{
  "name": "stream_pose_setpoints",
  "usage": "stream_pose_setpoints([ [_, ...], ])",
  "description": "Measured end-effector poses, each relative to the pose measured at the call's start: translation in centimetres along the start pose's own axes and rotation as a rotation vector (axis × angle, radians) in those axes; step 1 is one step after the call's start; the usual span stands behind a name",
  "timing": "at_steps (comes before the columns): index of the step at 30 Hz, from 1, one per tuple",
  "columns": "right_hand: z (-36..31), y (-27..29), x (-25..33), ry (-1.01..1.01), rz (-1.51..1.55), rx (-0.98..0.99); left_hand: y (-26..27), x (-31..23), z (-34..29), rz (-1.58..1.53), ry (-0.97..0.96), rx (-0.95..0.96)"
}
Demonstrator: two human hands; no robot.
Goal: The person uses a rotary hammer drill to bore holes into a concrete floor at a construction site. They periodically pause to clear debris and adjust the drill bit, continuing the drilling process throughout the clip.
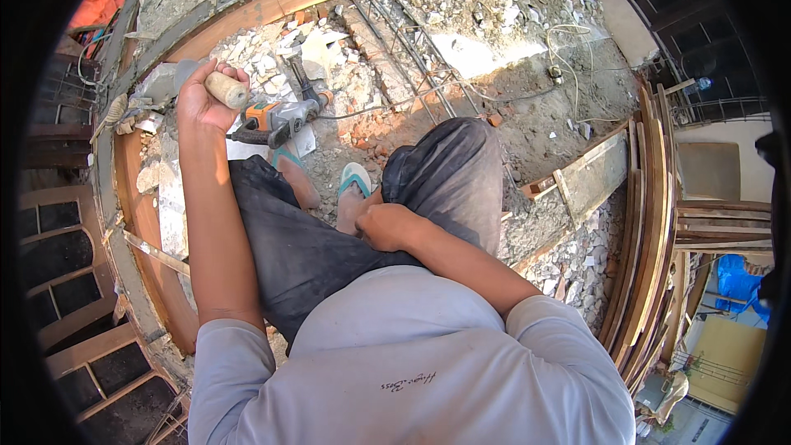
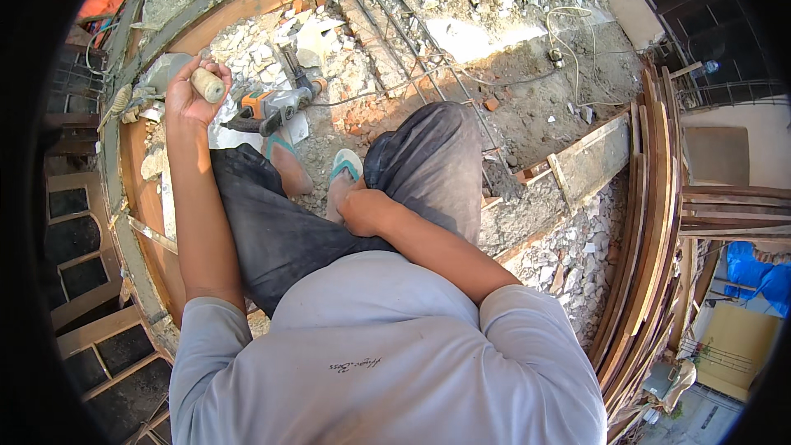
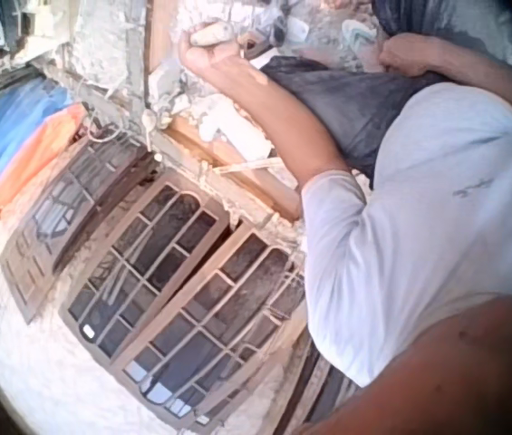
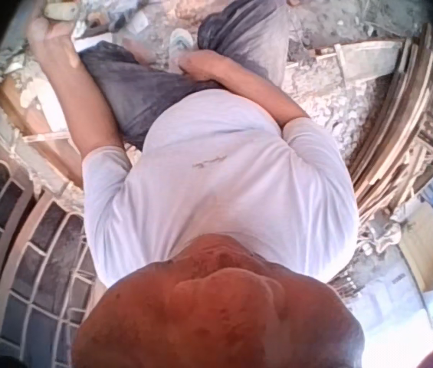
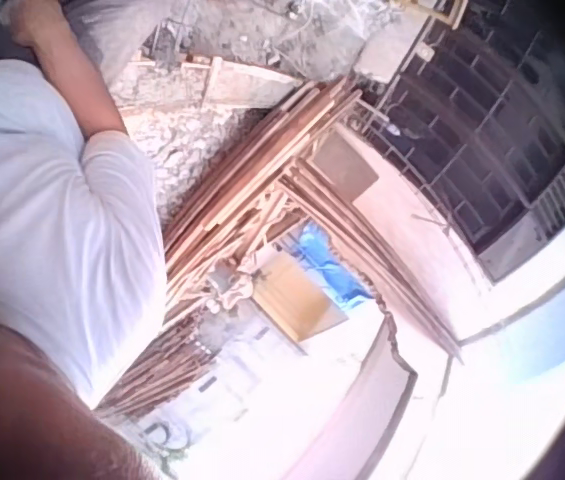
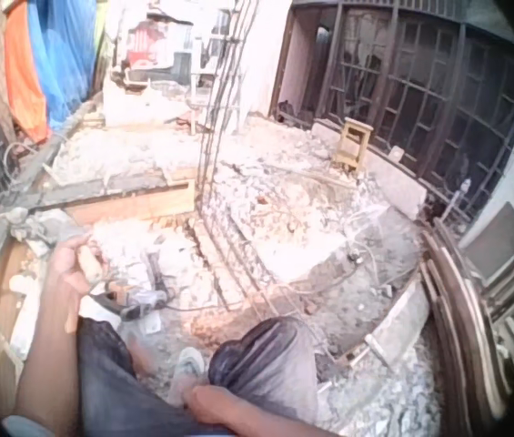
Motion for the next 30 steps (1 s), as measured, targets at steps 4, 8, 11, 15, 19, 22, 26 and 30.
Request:
stream_pose_setpoints([
  [4,0.5,-1.7,2.2,0.111,-0.083,-0.111,1.1,0.4,0.8,-0.026,0.001,-0.019],
  [8,0.9,-2.1,2.4,0.098,-0.101,-0.026,1.6,1.2,1.0,-0.04,0.024,0.034],
  [11,0.7,-1.9,2.1,0.1,-0.116,-0.003,2.3,1.3,1.0,0.038,-0.034,-0.046],
  [15,0.8,-1.8,2.4,0.112,-0.114,-0.007,2.6,0.9,1.7,-0.043,-0.044,-0.094],
  [19,2.0,-2.7,3.5,0.138,-0.191,-0.017,2.5,0.1,2.4,0.001,-0.055,-0.068],
  [22,3.4,-3.6,4.4,0.165,-0.235,-0.079,2.9,-0.7,2.3,0.038,-0.023,-0.035],
  [26,4.0,-4.3,4.8,0.233,-0.223,0.053,5.3,-2.7,0.9,0.058,0.021,-0.028],
  [30,4.2,-3.6,5.4,0.293,-0.217,0.073,8.3,-5.7,-0.4,0.043,0.025,-0.078],
])
Point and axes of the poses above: each hand's wrist, its own z-axis towards the middle knuckle, its own y-axis out of the back of the hand, x = y × z, the point moved 3 cm from there along z, towards the middle knuckle, and after that the axes turned 13 degrees about -x, right-handed, at the moved point
